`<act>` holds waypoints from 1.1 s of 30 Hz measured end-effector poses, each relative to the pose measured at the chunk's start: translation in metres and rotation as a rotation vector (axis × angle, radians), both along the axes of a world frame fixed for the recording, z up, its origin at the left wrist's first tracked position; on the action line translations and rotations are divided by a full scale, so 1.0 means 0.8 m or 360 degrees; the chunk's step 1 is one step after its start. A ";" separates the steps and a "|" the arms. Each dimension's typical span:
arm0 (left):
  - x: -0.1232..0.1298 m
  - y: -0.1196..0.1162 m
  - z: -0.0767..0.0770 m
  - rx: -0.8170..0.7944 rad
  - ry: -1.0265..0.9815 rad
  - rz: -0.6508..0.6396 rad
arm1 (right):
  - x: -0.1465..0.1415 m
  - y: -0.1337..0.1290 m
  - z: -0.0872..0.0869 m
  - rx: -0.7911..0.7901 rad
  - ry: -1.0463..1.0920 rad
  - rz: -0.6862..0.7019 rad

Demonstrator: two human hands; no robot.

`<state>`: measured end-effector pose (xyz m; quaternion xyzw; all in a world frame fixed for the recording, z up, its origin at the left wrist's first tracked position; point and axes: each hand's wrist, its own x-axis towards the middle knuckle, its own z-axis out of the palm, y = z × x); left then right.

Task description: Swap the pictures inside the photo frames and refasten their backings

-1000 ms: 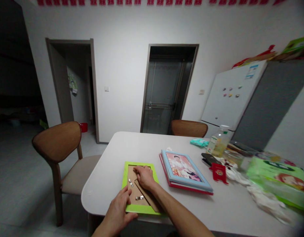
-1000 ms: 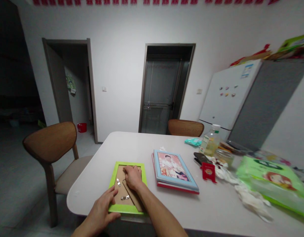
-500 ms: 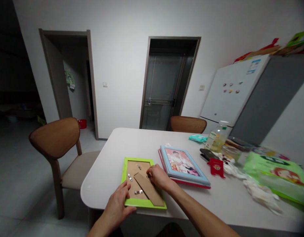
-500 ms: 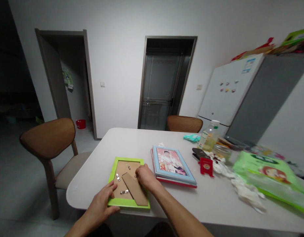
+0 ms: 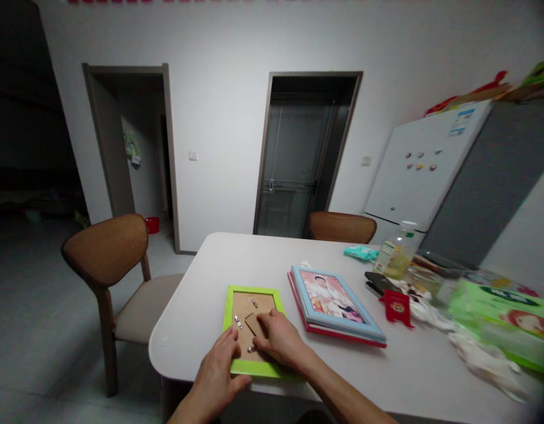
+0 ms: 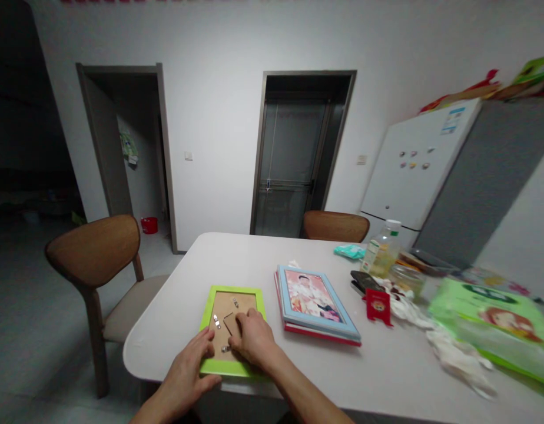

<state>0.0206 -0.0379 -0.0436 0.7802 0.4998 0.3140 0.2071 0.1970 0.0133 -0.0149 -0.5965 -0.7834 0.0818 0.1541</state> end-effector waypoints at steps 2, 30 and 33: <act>0.001 -0.001 0.002 -0.0025 -0.0043 0.0020 | -0.004 0.000 -0.005 0.0004 0.0066 -0.0021; -0.137 0.054 0.009 -0.0336 -0.0659 0.0744 | 0.042 -0.005 -0.013 -0.0040 -0.0039 -0.0401; -0.139 0.057 0.008 -0.0271 -0.0495 0.0757 | 0.045 -0.001 -0.016 -0.0084 -0.0006 -0.0407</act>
